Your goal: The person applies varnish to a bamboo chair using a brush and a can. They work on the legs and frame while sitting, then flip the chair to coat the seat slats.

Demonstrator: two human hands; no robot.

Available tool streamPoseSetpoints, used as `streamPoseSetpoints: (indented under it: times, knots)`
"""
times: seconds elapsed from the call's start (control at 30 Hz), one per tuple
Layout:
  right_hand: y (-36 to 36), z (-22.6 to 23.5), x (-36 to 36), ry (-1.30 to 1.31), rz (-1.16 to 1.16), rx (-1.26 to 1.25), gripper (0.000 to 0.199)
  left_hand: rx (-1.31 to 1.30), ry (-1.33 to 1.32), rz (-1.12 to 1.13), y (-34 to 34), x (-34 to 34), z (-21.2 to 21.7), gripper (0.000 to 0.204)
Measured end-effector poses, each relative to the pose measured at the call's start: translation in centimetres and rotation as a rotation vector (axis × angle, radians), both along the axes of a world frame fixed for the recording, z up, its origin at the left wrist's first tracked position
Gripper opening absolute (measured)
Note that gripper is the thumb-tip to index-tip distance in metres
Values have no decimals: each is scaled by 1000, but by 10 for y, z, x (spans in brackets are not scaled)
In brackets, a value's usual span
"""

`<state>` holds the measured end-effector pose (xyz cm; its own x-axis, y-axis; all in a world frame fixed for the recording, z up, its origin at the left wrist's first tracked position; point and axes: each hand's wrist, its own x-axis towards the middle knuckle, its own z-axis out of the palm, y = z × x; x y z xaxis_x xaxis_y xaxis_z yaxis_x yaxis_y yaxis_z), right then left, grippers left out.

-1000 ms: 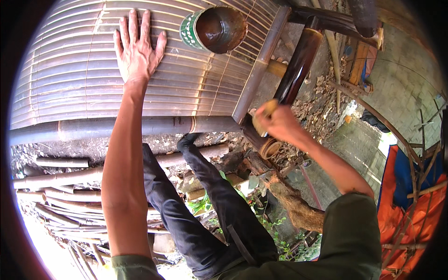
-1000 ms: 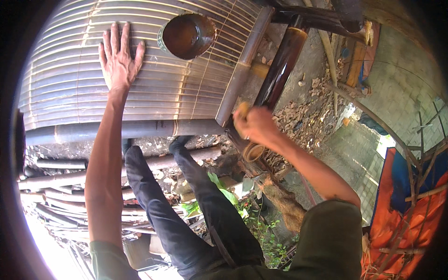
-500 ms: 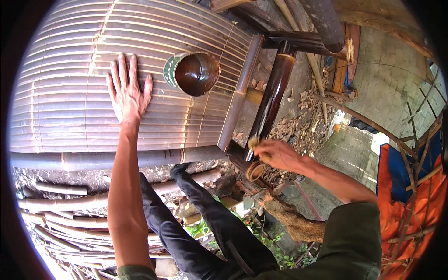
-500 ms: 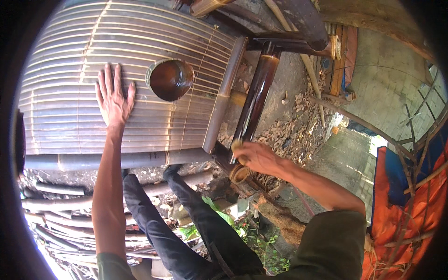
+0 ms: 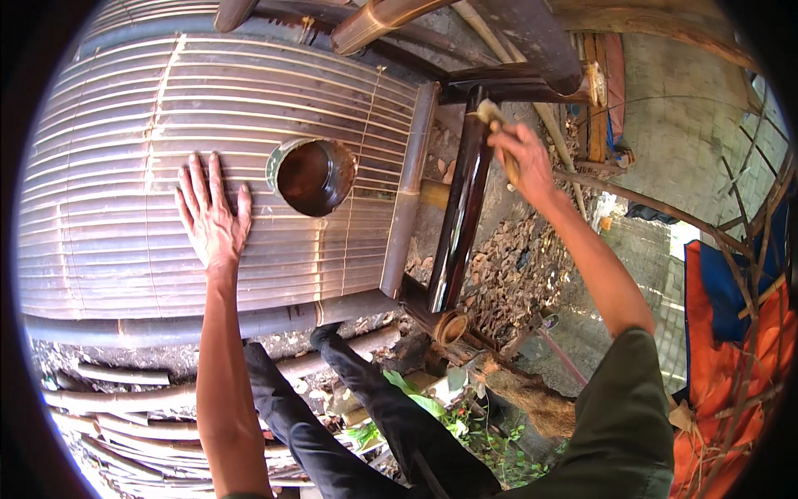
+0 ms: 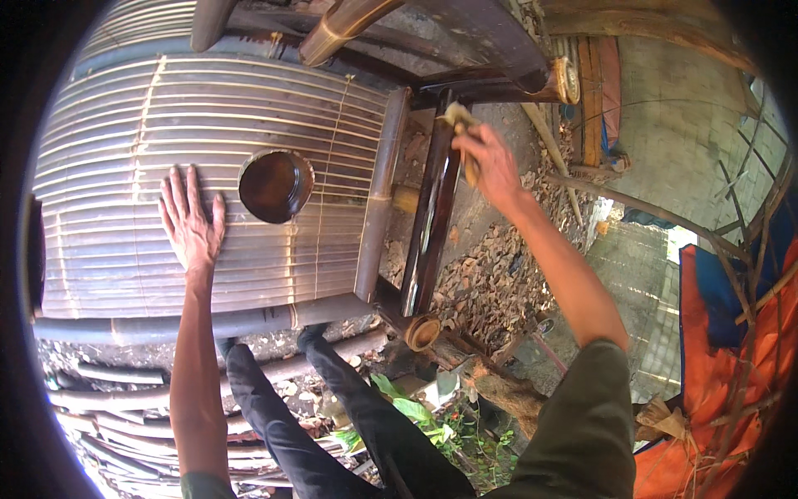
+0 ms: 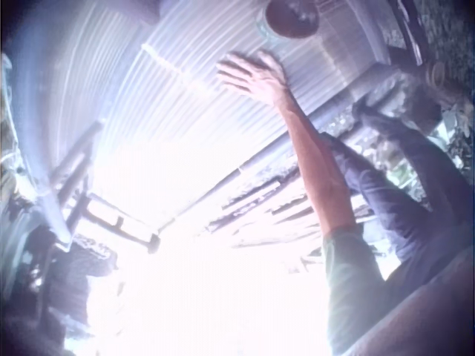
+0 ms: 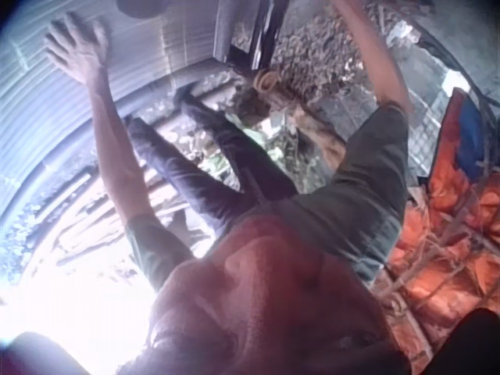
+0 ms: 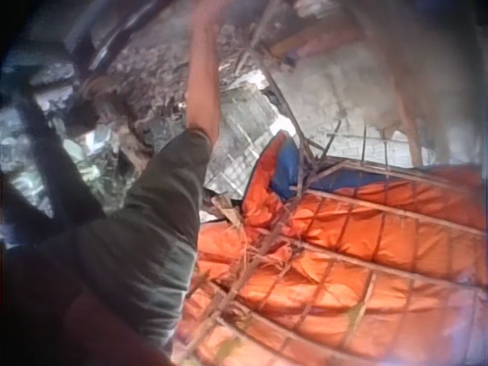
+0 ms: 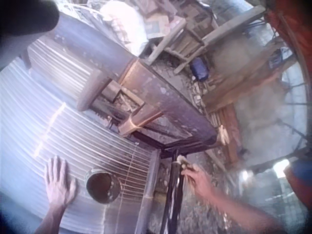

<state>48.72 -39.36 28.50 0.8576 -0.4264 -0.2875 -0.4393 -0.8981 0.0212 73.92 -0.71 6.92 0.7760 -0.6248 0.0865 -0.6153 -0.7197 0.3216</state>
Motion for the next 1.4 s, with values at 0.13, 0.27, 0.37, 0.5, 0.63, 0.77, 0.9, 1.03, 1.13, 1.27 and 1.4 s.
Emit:
streamPoseSetpoints:
  times: [0.13,0.27,0.37,0.5,0.63,0.77,0.9,1.03,1.13,1.27,1.4]
  knots:
    - [-22,21,2,-266,-8,-81,32,-19,-11,-7,-3,-1,0,68]
    - [-8,85,-17,-708,-114,-318,27,-12,-32,0,2,0,0,68]
    - [-5,105,-11,-655,24,-391,28,0,-44,-5,4,0,2,67]
    - [14,59,-5,-424,25,-125,31,-30,-56,-22,-1,-1,2,66]
    - [62,-6,-61,-230,-7,88,34,-48,-59,-46,-2,-1,-3,65]
    - [147,18,-126,6,-317,467,31,-48,-91,-42,3,1,-6,65]
    - [185,50,-173,123,-169,686,33,-58,-102,-42,3,1,-10,65]
    - [191,36,-207,-122,-363,930,35,-70,-121,-81,2,2,-16,68]
    - [206,62,-224,-80,-681,886,37,-73,-153,-104,3,3,-19,68]
    - [239,96,-249,-210,-1064,754,37,-61,-135,-107,7,5,-23,68]
    - [278,91,-206,-652,-1370,588,35,-51,-194,-141,14,12,-24,67]
